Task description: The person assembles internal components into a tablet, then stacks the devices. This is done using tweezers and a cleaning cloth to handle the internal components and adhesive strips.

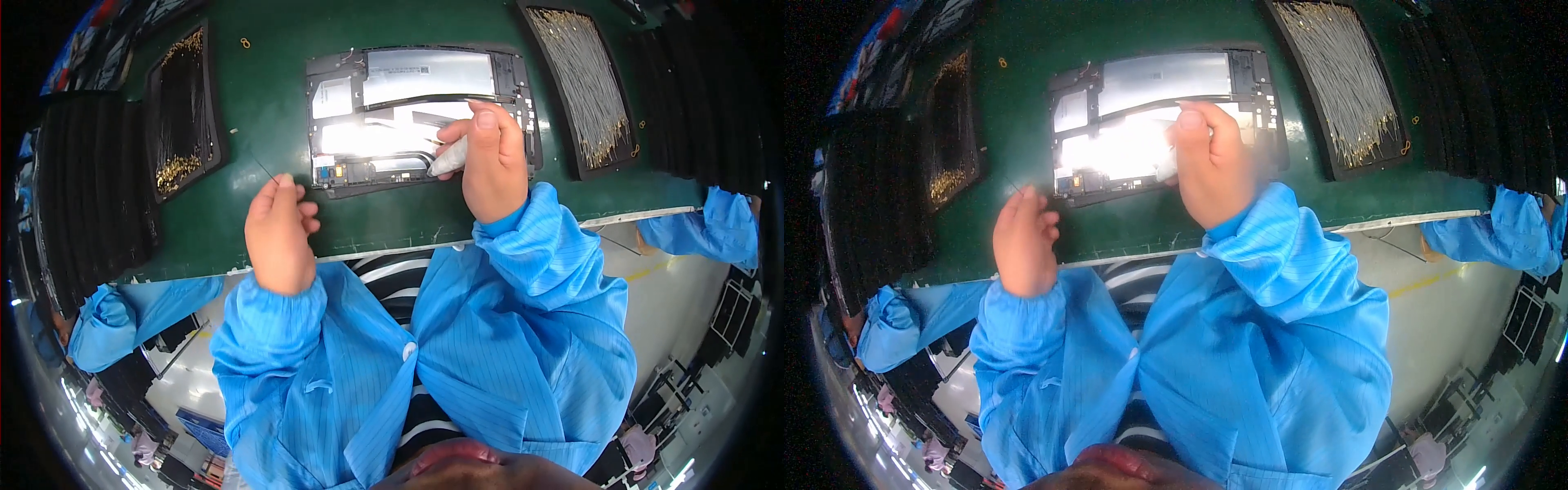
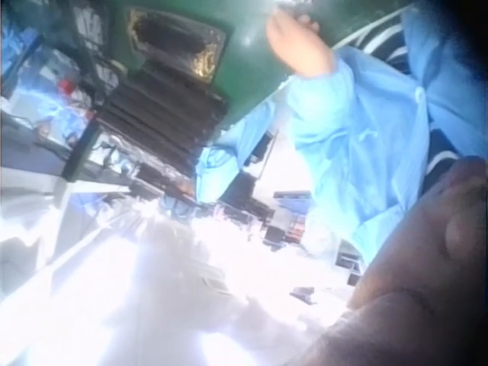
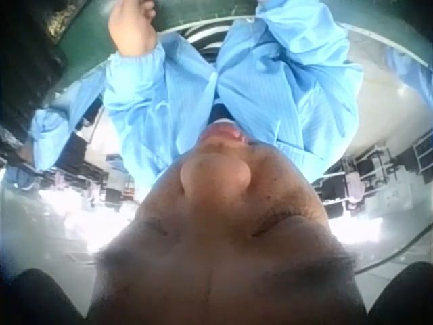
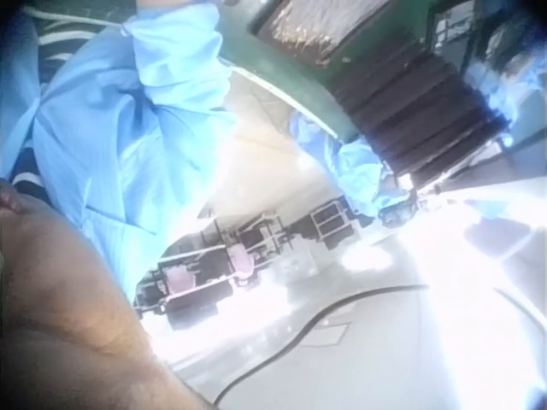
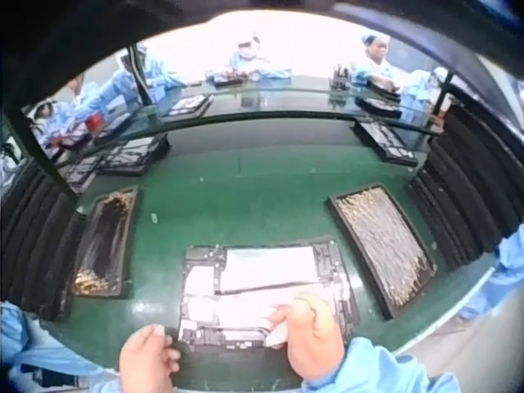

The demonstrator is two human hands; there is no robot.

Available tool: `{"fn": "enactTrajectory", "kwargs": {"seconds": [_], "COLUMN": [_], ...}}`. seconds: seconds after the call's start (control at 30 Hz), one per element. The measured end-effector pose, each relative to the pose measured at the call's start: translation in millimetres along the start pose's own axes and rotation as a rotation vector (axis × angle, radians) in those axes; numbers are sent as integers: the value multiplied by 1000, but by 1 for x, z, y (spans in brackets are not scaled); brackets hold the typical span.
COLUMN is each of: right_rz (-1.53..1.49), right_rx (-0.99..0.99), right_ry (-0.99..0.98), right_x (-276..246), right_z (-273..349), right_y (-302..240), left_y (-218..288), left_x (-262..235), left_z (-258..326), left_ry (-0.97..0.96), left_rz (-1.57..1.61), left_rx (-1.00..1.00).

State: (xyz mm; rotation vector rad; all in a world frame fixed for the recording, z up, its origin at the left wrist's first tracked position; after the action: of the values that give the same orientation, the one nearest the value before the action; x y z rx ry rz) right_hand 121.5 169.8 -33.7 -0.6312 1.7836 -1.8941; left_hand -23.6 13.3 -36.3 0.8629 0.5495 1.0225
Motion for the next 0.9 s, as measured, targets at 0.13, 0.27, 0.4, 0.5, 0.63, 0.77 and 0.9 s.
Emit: {"fn": "enactTrajectory", "kwargs": {"seconds": [0.13, 0.27, 0.4, 0.5, 0.63, 0.77, 0.9], "right_rz": [-50, -11, 276, 657, 1093, 862, 683], "right_rx": [13, 20, 103, -3, 130, 172, 151], "right_ry": [-3, -53, -374, -572, -962, -826, -470], "right_x": [1, 8, 28, 50, 69, 43, 11], "right_z": [0, -2, -26, -45, -57, -58, -65], "right_y": [-1, -10, -17, -13, -13, -21, -33], "left_y": [-12, -30, -22, -24, -24, -24, -20], "left_x": [-1, 7, 17, 19, 22, 26, 17], "left_z": [40, 37, 20, 13, 15, 16, 17], "left_ry": [-473, -578, -517, -523, -542, -529, -465], "left_rz": [-264, -225, -52, -10, -15, -39, -53], "left_rx": [-243, -372, -351, -416, -409, -398, -396]}}
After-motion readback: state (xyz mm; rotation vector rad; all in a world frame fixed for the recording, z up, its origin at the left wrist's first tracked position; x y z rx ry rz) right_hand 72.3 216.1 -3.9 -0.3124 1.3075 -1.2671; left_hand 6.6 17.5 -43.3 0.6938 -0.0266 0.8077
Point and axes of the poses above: each hand's wrist, its own z-axis away from the middle knuckle, its own x-axis out of the palm, y = z × x, the point moved 3 cm from there along -z, towards the middle knuckle, and after that the axes turned 6 degrees about -y, right-handed, at the moved point
